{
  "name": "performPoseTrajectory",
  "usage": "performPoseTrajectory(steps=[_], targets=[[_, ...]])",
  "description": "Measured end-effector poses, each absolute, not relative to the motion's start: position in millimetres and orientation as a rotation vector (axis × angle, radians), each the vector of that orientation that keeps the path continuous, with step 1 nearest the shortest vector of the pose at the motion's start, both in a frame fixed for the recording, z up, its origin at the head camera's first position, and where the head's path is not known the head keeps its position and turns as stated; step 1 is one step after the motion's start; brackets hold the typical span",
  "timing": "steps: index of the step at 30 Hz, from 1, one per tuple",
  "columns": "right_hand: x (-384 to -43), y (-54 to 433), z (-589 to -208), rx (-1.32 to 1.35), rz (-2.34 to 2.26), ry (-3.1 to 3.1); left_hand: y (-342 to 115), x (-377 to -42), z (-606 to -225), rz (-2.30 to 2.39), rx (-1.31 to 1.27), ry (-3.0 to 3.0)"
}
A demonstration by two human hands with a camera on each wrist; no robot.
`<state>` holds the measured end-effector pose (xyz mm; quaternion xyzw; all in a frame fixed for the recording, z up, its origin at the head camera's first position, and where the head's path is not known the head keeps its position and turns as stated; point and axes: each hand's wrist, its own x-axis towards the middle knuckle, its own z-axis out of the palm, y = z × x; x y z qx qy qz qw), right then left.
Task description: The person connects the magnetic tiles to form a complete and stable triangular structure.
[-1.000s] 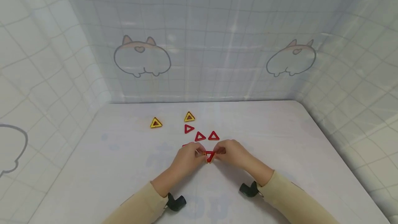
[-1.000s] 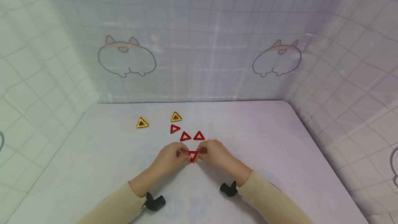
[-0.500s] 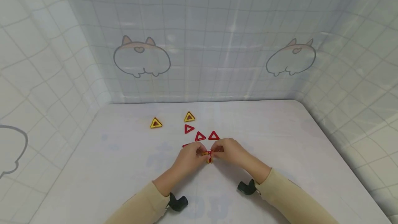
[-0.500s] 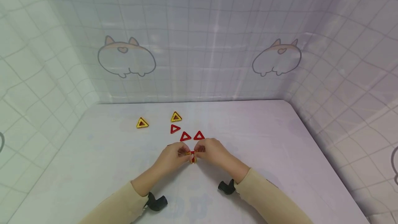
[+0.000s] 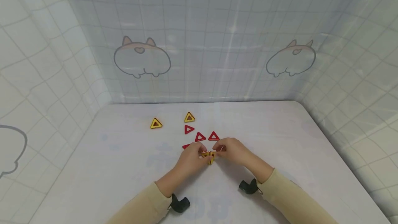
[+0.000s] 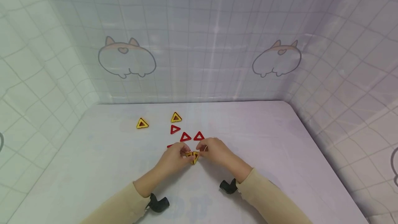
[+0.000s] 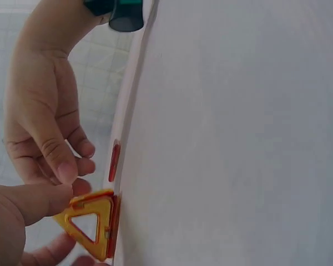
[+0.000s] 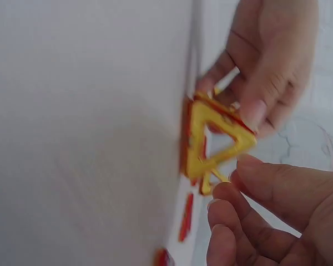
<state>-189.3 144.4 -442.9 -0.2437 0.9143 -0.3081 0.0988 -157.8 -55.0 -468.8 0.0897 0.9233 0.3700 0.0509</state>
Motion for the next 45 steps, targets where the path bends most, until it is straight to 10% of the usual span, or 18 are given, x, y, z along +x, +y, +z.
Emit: performPoseTrajectory(steps=[15, 45], targets=[[-213, 188, -436, -0.413, -0.864, 2.669, -52, -156, -464, 1.094, 0.311, 2.757], [-215, 193, -455, -0.610, -0.809, 2.609, -70, -174, -472, 1.135, 0.547, 2.581]])
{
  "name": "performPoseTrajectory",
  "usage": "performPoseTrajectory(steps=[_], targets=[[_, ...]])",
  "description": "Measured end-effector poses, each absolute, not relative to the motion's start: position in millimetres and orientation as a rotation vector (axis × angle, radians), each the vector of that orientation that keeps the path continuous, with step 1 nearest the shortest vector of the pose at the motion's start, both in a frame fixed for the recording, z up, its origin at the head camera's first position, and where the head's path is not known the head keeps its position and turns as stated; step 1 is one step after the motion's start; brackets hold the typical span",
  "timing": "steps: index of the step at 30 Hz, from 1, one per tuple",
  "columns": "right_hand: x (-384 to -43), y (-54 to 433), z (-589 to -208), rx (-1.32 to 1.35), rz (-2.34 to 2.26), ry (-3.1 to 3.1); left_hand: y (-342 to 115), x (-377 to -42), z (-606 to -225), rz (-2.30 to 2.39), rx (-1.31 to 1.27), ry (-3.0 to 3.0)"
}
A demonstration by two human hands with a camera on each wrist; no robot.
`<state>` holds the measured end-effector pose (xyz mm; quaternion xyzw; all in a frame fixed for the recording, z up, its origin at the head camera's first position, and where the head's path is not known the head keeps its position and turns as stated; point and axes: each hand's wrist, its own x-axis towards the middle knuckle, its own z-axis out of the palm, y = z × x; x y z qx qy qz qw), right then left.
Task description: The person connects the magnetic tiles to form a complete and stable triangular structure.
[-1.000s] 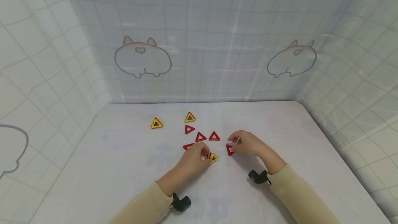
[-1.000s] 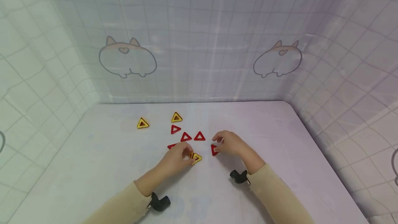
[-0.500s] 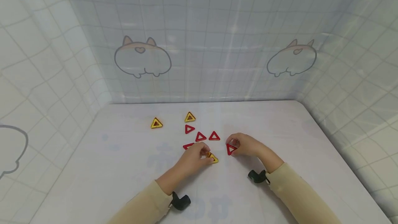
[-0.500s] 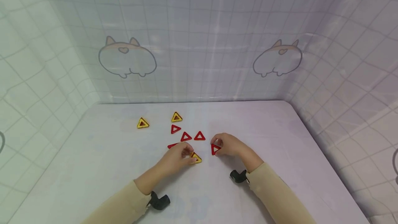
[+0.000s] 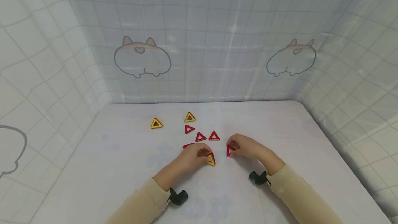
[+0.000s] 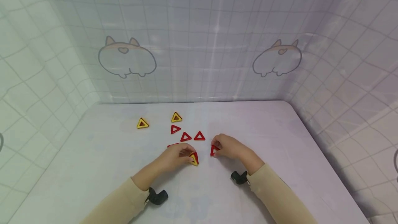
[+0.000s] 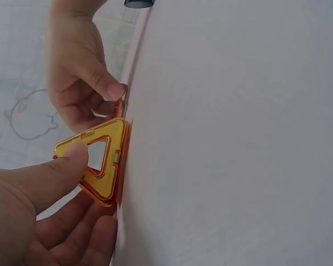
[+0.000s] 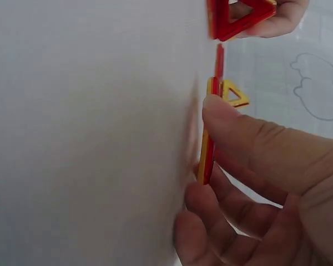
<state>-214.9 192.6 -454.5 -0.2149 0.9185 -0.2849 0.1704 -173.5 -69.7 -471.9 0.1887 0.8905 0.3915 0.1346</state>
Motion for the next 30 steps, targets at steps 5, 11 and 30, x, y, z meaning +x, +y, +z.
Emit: performPoseTrajectory(steps=[5, 11, 30], targets=[[-211, 188, -453, -0.621, -0.832, 2.535, -71, -176, -472, 1.158, 0.556, 2.557], [-207, 179, -453, -0.764, -0.842, 2.520, -72, -177, -470, 1.159, 0.556, 2.556], [-203, 162, -451, -0.817, -0.848, 2.523, -73, -178, -468, 1.161, 0.586, 2.548]])
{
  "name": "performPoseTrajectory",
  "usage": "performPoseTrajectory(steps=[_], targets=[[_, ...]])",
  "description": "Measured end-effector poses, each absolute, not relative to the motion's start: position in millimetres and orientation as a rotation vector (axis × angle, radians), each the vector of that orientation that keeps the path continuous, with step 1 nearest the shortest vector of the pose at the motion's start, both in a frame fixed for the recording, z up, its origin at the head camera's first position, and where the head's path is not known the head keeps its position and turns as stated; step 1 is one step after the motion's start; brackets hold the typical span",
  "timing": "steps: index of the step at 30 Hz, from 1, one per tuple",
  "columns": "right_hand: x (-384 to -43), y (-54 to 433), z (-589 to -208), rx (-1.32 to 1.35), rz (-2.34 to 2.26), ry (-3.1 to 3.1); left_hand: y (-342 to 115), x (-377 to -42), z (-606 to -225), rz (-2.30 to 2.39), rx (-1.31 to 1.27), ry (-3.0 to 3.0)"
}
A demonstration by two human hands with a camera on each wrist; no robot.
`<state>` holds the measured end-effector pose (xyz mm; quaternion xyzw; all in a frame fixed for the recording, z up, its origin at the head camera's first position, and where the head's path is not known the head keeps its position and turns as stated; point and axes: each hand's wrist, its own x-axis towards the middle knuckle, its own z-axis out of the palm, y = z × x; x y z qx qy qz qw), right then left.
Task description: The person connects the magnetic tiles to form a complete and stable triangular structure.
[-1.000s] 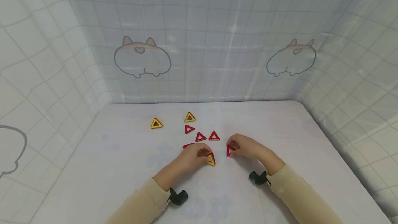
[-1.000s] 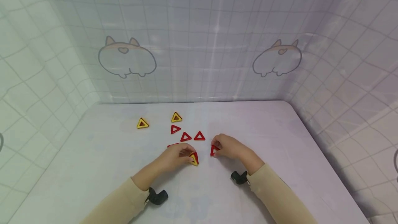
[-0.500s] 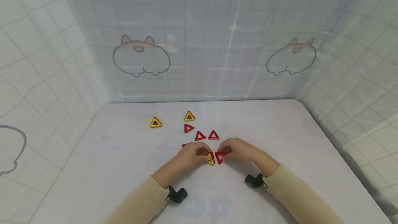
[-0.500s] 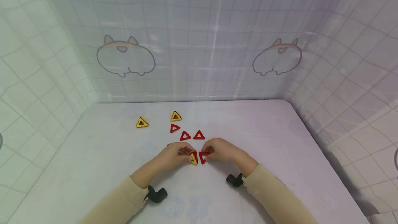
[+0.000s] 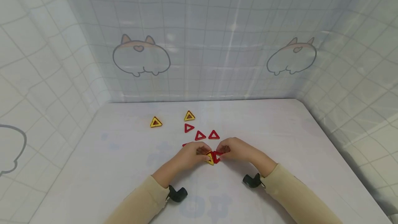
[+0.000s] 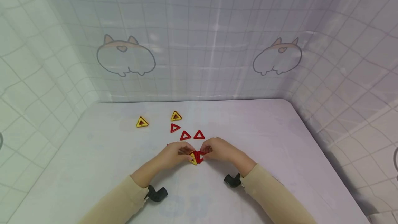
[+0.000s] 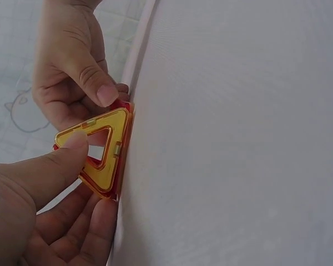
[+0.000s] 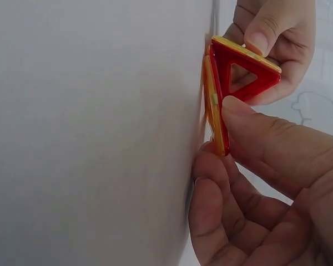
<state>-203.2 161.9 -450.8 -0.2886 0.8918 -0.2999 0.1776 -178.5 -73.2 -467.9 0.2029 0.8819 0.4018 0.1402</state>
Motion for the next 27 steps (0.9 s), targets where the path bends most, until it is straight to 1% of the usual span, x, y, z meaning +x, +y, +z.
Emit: performPoseTrajectory(steps=[8, 21, 27], targets=[[-202, 164, -453, -0.794, -0.905, 2.505, -72, -180, -469, 1.166, 0.582, 2.534], [-199, 157, -455, -0.829, -1.078, 2.456, -74, -179, -469, 1.155, 0.595, 2.555], [-197, 153, -455, -0.795, -1.101, 2.446, -75, -180, -470, 1.164, 0.608, 2.547]])
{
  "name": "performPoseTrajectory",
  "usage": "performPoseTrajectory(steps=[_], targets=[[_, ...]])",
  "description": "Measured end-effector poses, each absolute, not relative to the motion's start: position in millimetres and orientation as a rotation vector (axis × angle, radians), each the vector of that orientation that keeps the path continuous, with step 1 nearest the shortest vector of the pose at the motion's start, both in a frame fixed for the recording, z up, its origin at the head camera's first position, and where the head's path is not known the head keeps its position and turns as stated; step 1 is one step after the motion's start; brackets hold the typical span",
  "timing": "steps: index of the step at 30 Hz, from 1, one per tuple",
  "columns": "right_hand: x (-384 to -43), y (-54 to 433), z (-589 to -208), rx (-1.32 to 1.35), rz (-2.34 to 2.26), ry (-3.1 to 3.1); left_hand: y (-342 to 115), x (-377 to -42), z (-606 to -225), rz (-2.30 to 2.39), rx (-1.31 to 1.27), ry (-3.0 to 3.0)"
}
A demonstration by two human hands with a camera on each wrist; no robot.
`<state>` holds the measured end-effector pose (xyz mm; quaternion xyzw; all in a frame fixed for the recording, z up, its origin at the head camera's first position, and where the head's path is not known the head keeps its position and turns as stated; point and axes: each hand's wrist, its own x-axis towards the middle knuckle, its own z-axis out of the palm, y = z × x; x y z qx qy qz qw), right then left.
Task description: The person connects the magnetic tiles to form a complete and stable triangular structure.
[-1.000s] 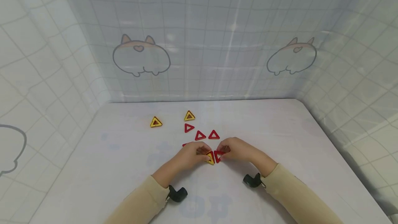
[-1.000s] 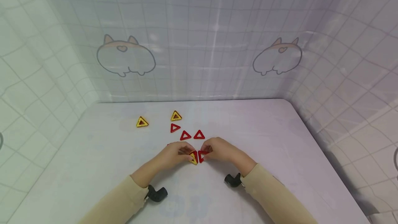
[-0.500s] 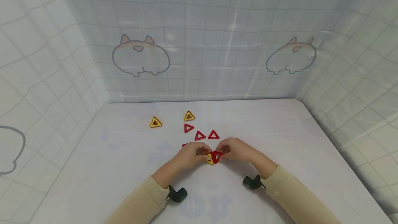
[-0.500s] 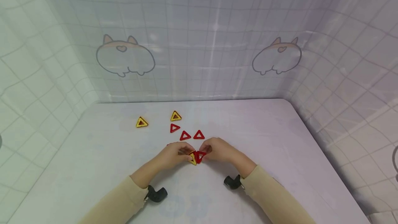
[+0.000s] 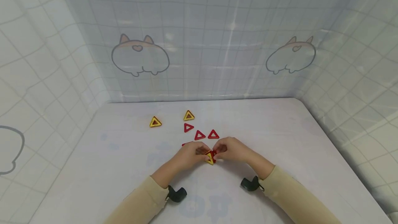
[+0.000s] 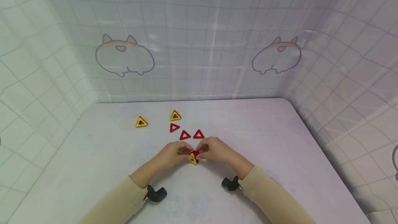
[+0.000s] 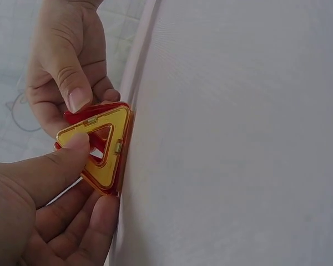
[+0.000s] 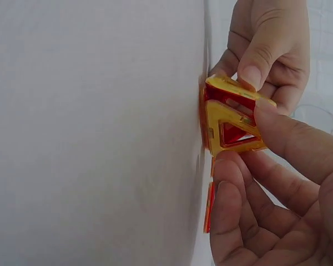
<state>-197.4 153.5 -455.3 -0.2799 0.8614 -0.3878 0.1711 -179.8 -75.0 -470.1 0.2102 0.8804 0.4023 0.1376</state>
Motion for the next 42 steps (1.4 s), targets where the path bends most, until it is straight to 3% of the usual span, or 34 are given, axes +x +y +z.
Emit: performPoseTrajectory(steps=[32, 42], targets=[[-196, 148, -456, -0.746, -1.105, 2.483, -77, -177, -467, 1.136, 0.575, 2.534], [-191, 139, -450, -0.962, -1.086, 2.564, -91, -187, -456, 1.148, 0.419, 2.657]])
